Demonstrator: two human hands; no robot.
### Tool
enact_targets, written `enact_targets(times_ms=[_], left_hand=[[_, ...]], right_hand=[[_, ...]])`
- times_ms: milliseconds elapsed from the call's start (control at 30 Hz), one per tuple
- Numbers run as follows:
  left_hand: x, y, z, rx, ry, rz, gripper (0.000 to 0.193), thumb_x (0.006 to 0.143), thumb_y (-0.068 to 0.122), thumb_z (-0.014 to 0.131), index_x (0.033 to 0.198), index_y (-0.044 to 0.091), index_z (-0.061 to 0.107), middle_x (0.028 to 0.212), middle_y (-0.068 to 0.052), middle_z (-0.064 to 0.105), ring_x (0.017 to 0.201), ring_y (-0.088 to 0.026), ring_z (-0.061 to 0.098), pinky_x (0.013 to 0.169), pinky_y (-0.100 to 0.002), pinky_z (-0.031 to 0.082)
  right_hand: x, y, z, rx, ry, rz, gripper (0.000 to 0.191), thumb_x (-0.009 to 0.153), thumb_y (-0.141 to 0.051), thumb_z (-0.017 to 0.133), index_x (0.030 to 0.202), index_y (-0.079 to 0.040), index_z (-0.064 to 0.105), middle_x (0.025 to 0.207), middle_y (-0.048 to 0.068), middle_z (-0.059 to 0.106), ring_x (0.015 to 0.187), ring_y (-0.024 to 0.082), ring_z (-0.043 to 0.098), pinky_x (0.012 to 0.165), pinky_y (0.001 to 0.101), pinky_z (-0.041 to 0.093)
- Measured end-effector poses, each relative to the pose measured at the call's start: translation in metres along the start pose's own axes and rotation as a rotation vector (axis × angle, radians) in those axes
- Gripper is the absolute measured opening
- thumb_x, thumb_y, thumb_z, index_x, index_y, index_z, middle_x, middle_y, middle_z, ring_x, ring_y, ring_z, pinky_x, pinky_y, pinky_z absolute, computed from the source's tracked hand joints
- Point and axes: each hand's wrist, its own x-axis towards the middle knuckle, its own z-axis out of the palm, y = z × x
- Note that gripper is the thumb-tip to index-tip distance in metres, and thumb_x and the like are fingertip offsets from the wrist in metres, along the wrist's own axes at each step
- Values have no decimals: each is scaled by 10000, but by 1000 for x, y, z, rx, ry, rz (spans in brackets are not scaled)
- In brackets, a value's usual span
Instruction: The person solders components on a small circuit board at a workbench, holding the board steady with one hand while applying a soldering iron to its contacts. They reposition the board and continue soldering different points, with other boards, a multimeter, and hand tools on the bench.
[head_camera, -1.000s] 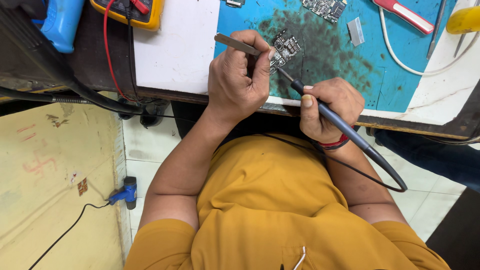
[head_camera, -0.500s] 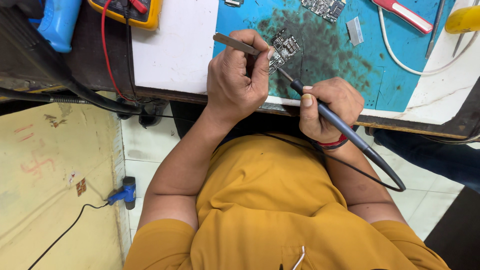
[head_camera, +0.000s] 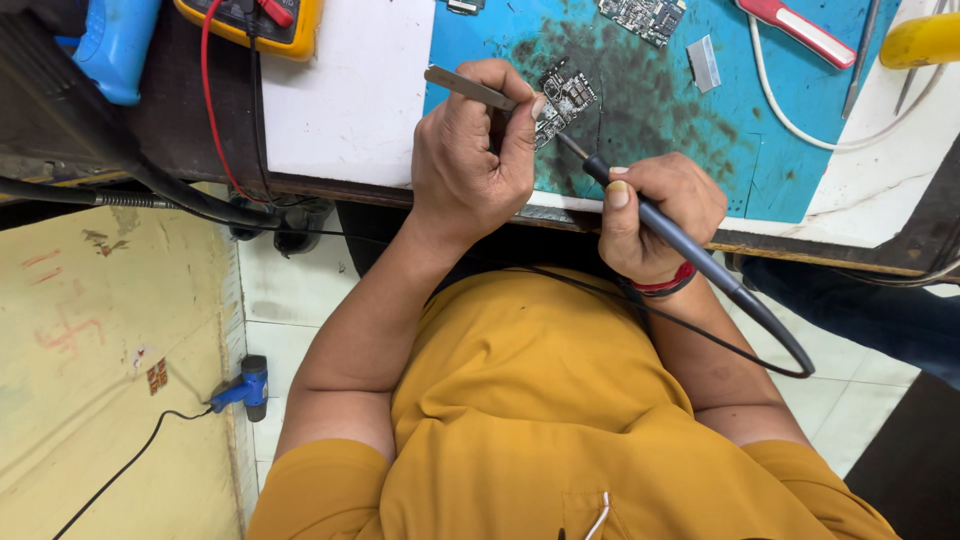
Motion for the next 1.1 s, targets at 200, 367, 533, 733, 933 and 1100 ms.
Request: enact_targets(times_ms=[200, 367, 533, 733, 933, 1100], left_hand=[[-2, 0, -1, -18, 14, 13, 171, 1059, 11, 677, 1107, 69, 524, 848, -17, 646, 669, -91, 658, 549, -227, 508], [-2, 0, 0, -2, 14, -1, 180, 1052, 10, 688, 1099, 72, 526, 832, -11, 636, 632, -87, 647, 538, -231, 499], [-1, 0, 0, -2, 24, 21, 179, 1056, 17, 687, 1106, 71, 523, 863, -25, 644, 634, -92, 654, 555, -237, 510], [-2, 0, 0, -12, 9, 1, 179, 1053, 18, 686, 1108, 65, 522, 855, -13, 652, 649, -91, 662, 543, -231, 509], [-2, -1, 0, 4, 6, 35, 171, 1058, 15, 682, 1100, 67, 525, 885, -32, 655, 641, -90, 663, 552, -233, 517], [-2, 0, 0, -5, 5, -4, 176, 1052, 24, 686, 1103, 64, 523, 838, -7, 651, 657, -94, 656, 540, -230, 502]], right_hand=[[-2, 0, 1, 2, 8, 7, 103, 1044, -67, 675, 987, 1, 624, 821, 128, 658, 709, 271, 628, 623, 335, 492], [-3, 1, 1, -2, 15, 15, 97, 1055, -68, 665, 996, -1, 629, 834, 129, 660, 671, 256, 634, 631, 337, 494], [-3, 0, 2, -11, 31, 34, 101, 1056, -65, 657, 988, 1, 624, 828, 131, 654, 655, 253, 622, 622, 336, 486], [-3, 0, 2, -9, 33, 32, 115, 1057, -72, 655, 976, 0, 615, 815, 126, 649, 679, 261, 614, 617, 336, 481], [-3, 0, 2, -5, 34, 19, 120, 1058, -80, 659, 980, -2, 611, 824, 131, 650, 671, 262, 619, 620, 340, 484], [-2, 0, 2, -6, 35, 36, 114, 1068, -78, 654, 994, 0, 615, 824, 119, 653, 653, 247, 623, 618, 336, 486]])
